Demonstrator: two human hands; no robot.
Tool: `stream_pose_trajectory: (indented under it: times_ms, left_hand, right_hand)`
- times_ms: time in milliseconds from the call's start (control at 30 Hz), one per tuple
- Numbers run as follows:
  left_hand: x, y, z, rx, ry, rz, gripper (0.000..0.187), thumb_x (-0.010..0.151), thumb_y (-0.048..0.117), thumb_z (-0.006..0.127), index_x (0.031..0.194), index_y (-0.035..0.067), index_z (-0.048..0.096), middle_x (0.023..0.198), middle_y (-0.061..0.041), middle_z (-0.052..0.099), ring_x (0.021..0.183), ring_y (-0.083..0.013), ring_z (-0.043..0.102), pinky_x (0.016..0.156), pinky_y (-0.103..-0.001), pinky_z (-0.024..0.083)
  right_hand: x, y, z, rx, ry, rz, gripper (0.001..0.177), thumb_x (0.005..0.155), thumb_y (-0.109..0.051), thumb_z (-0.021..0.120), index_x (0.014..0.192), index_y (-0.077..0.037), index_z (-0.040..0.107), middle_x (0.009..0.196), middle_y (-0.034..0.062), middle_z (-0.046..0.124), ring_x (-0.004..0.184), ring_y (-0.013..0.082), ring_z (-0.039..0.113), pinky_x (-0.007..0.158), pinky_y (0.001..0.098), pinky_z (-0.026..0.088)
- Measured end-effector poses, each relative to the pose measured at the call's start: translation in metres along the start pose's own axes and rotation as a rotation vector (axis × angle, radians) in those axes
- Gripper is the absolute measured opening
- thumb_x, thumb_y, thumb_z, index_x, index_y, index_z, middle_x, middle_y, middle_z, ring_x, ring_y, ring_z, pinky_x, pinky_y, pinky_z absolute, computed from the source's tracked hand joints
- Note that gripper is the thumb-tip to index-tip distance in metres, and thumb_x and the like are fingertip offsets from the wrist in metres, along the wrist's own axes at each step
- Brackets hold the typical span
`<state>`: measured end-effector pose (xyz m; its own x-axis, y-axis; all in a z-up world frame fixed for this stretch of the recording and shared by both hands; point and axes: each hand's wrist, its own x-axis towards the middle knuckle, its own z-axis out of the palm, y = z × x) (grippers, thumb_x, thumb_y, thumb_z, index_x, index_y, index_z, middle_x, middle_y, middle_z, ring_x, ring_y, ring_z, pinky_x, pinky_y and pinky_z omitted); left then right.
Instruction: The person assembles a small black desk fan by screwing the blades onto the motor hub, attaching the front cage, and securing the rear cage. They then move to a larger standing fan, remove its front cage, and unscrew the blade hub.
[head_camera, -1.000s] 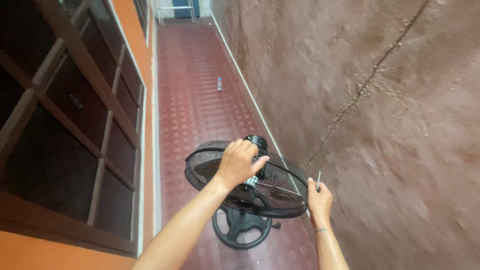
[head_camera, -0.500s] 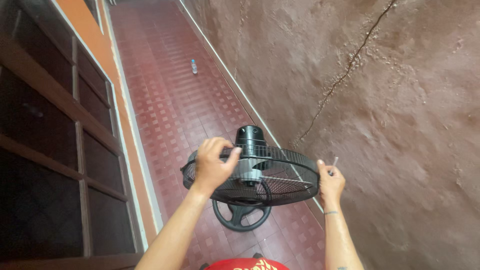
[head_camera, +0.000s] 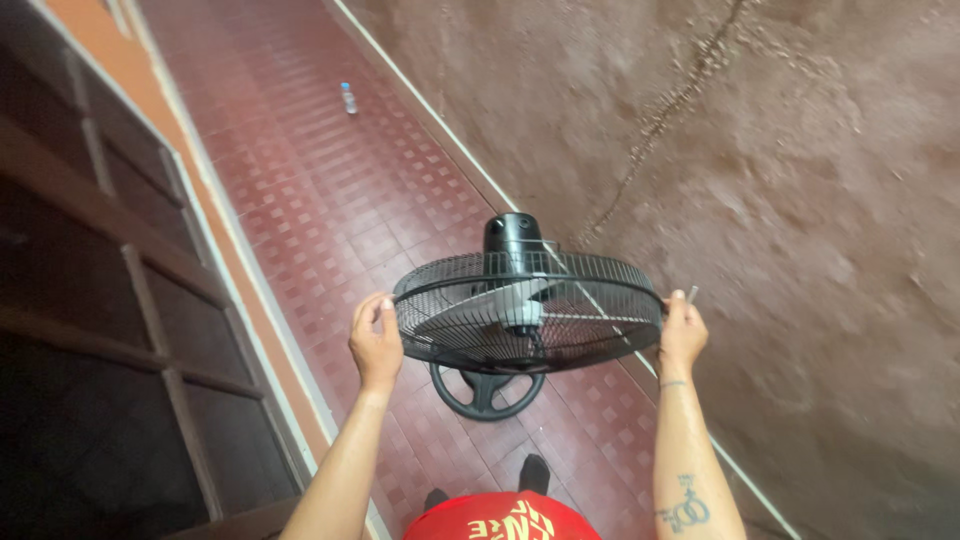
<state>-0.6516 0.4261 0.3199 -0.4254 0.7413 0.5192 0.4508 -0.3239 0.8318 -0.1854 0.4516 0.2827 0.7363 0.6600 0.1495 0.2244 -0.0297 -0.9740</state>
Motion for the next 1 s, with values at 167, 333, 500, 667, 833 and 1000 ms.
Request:
stream_pose_trajectory:
  times_ms: [167, 333, 500, 667, 833, 1000]
  left_hand:
    - [-0.003, -0.025, 0.004, -0.045, -0.016, -0.294, 0.027, 0.104, 0.024, 0.059, 0.114, 0.003, 0.072, 0.107, -0.01, 0.075, 0.1, -0.0207, 0.072, 0.09, -0.034, 0.054]
    - [0.002, -0.04, 0.005, 0.065, -0.005, -0.293, 0.029, 0.105, 0.027, 0.061, 0.108, 0.001, 0.073, 0.1, -0.013, 0.076, 0.092, -0.0213, 0.072, 0.085, -0.035, 0.054]
    - [-0.008, -0.048, 0.009, 0.119, 0.06, -0.254, 0.032, 0.107, 0.03, 0.06, 0.106, -0.001, 0.07, 0.093, -0.014, 0.073, 0.085, -0.0208, 0.065, 0.08, -0.035, 0.051]
    - [-0.014, -0.079, 0.025, -0.164, 0.19, -0.163, 0.034, 0.113, 0.031, 0.054, 0.106, -0.001, 0.067, 0.095, -0.006, 0.065, 0.089, -0.0151, 0.056, 0.082, -0.033, 0.046]
    - [-0.018, -0.083, 0.038, -0.348, 0.232, 0.075, 0.039, 0.116, 0.035, 0.047, 0.115, -0.001, 0.062, 0.107, -0.004, 0.063, 0.1, -0.015, 0.057, 0.092, -0.031, 0.046]
    - [-0.003, -0.091, 0.049, -0.342, 0.232, 0.403, 0.051, 0.117, 0.044, 0.047, 0.126, -0.005, 0.058, 0.12, -0.008, 0.062, 0.114, -0.0178, 0.056, 0.104, -0.032, 0.044]
  right_hand:
    - [-0.013, 0.023, -0.01, 0.379, -0.166, 0.436, 0.023, 0.101, -0.032, 0.063, 0.096, -0.011, 0.07, 0.073, -0.0043, 0.06, 0.055, 0.0092, 0.049, 0.049, 0.0279, 0.038]
    - [-0.01, 0.029, -0.012, 0.316, -0.279, 0.493, 0.028, 0.102, -0.036, 0.061, 0.091, -0.011, 0.066, 0.068, -0.0026, 0.054, 0.049, 0.0094, 0.042, 0.044, 0.0269, 0.032]
    - [-0.011, 0.043, -0.007, 0.362, -0.304, 0.548, 0.028, 0.102, -0.038, 0.056, 0.088, -0.014, 0.062, 0.067, -0.0036, 0.053, 0.049, 0.0096, 0.043, 0.044, 0.0265, 0.032]
    - [0.008, 0.075, 0.01, 0.421, -0.366, 0.349, 0.025, 0.104, -0.034, 0.054, 0.094, -0.013, 0.064, 0.067, -0.0041, 0.053, 0.05, 0.007, 0.041, 0.044, 0.0249, 0.031]
    - [0.003, 0.1, 0.022, 0.43, -0.299, 0.094, 0.025, 0.105, -0.03, 0.055, 0.098, -0.01, 0.068, 0.069, -0.005, 0.052, 0.05, 0.0055, 0.037, 0.043, 0.0244, 0.026]
    - [0.018, 0.131, 0.054, 0.691, -0.198, -0.243, 0.025, 0.106, -0.031, 0.055, 0.093, -0.011, 0.064, 0.075, -0.0042, 0.061, 0.059, 0.0059, 0.049, 0.052, 0.0228, 0.037]
